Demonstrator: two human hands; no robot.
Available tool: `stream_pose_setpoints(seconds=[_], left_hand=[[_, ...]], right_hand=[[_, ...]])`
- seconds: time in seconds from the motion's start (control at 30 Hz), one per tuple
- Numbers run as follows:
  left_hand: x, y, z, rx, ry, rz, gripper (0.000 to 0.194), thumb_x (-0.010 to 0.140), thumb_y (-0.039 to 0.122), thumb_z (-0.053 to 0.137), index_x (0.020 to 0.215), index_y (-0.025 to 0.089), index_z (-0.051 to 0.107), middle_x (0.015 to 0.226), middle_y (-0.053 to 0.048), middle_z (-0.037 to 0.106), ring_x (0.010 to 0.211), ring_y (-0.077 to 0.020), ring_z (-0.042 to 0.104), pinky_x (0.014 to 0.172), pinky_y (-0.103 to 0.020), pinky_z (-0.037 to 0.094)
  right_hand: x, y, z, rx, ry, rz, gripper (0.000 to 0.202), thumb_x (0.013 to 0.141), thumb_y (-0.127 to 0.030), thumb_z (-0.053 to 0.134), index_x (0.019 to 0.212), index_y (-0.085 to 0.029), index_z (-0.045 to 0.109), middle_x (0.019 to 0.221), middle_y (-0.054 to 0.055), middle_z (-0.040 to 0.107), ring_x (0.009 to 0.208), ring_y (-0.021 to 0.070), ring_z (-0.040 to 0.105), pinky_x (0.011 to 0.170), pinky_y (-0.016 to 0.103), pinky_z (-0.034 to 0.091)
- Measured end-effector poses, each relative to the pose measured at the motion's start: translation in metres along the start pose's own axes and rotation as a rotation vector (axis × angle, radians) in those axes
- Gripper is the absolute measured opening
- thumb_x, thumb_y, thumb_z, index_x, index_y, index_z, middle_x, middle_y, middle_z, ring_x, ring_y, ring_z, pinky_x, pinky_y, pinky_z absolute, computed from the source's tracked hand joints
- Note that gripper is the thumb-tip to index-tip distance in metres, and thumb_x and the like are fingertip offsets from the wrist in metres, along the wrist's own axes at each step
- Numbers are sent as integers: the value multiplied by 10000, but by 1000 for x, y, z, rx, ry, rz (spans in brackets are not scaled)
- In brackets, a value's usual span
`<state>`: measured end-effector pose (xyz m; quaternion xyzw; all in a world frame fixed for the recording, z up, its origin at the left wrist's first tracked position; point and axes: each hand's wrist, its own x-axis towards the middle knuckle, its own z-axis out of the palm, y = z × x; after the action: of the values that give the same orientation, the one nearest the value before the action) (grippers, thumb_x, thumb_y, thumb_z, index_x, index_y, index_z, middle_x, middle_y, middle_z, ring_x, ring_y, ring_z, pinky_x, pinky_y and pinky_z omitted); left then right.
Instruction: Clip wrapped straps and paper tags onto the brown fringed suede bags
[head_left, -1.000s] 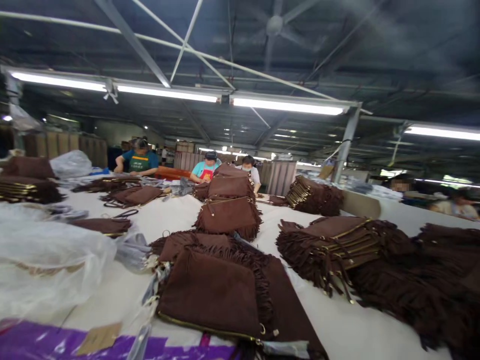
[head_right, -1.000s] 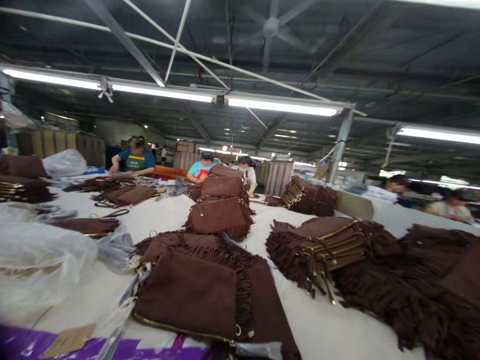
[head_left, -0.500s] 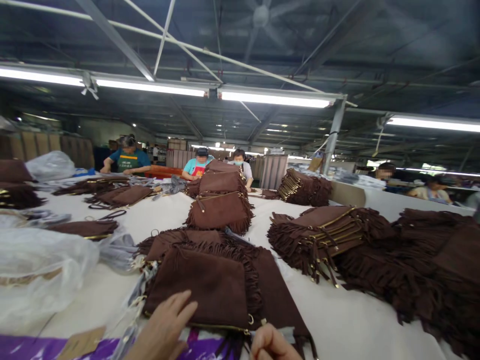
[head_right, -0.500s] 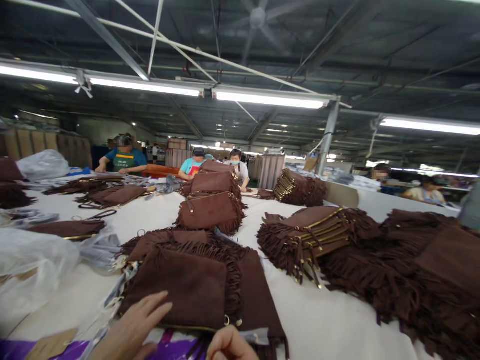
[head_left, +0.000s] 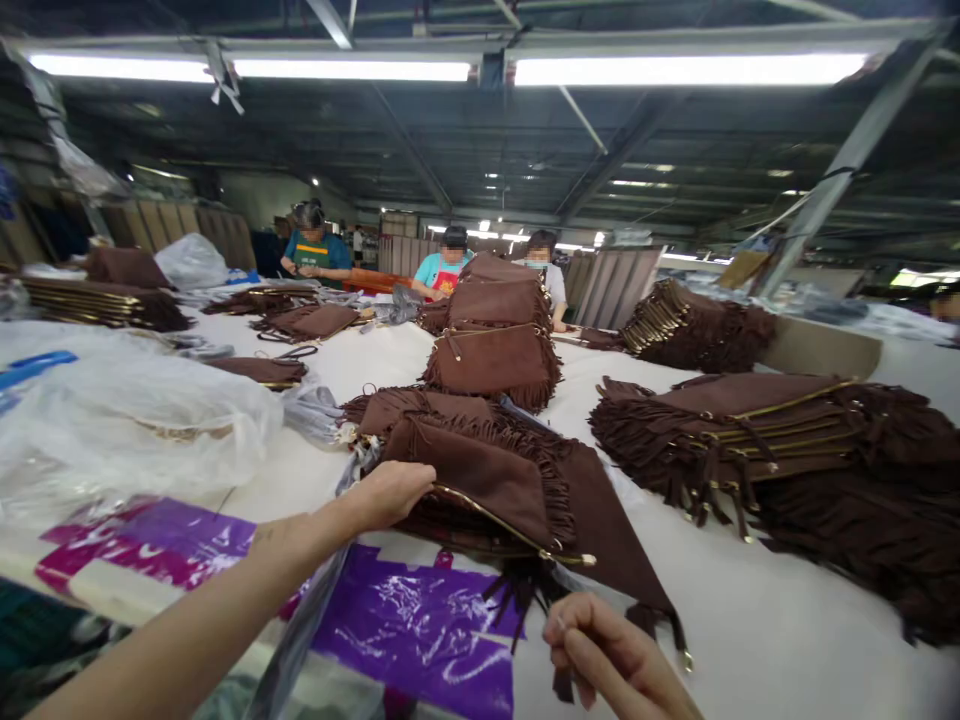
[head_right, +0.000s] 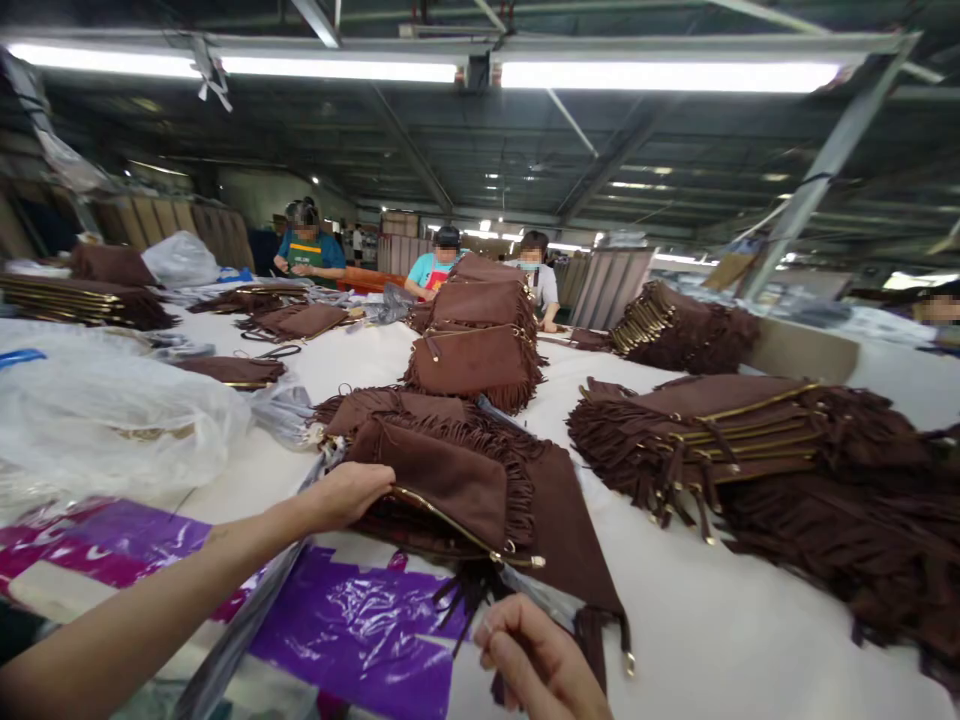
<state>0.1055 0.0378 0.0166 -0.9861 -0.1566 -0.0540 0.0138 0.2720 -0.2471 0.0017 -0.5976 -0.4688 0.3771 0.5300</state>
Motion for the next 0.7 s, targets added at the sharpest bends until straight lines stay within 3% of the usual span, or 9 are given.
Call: stream_pose_setpoints(seconds=[0.1,0.23,0.3,0.43,0.57,0.7], left_hand=[[11,-1,-11,-14,36,-32,177,971,210,370,890,190,527,856,-49,654,811,-210,634,706,-285,462],[18,4,-19,-132,95,-72,141,943,176,401,868,187,520,849,-56,646,813,-217,624,728,-298,460],[20,3,-21,-207,127,-93,143,935,174,406,842,186,513,833,-57,639,815,-219,616,745,-307,455],[25,-9,-19,-321,201,-155,203,962,214,344,831,191,498,845,-53,625,822,-201,588,772,-305,442],[31,-22,-6,-472,254,-230,235,949,231,333,756,201,465,774,-25,586,757,-176,546,753,-288,430],[40,-28,7,-638,268,-282,252,929,263,338,700,207,427,743,-2,545,748,-163,507,758,-276,412]], right_hand=[[22,-12,17,-219,0,-156,353,967,-517,465,801,-221,566,962,54,624,796,190,567,690,256,465],[60,-22,40,-474,-40,-365,213,984,-295,377,812,-235,488,1149,66,593,1068,218,545,910,306,423],[81,-19,48,-572,-26,-397,205,965,-243,335,808,-232,466,1065,82,595,1018,228,558,882,340,433],[107,2,47,-754,91,-333,201,923,-230,326,742,-239,412,768,46,537,724,231,541,668,349,440],[105,21,38,-721,77,-303,229,958,-252,324,753,-241,426,791,46,575,747,225,554,647,329,421],[100,20,37,-674,85,-271,214,937,-228,349,744,-238,441,775,37,577,733,217,541,645,327,406]])
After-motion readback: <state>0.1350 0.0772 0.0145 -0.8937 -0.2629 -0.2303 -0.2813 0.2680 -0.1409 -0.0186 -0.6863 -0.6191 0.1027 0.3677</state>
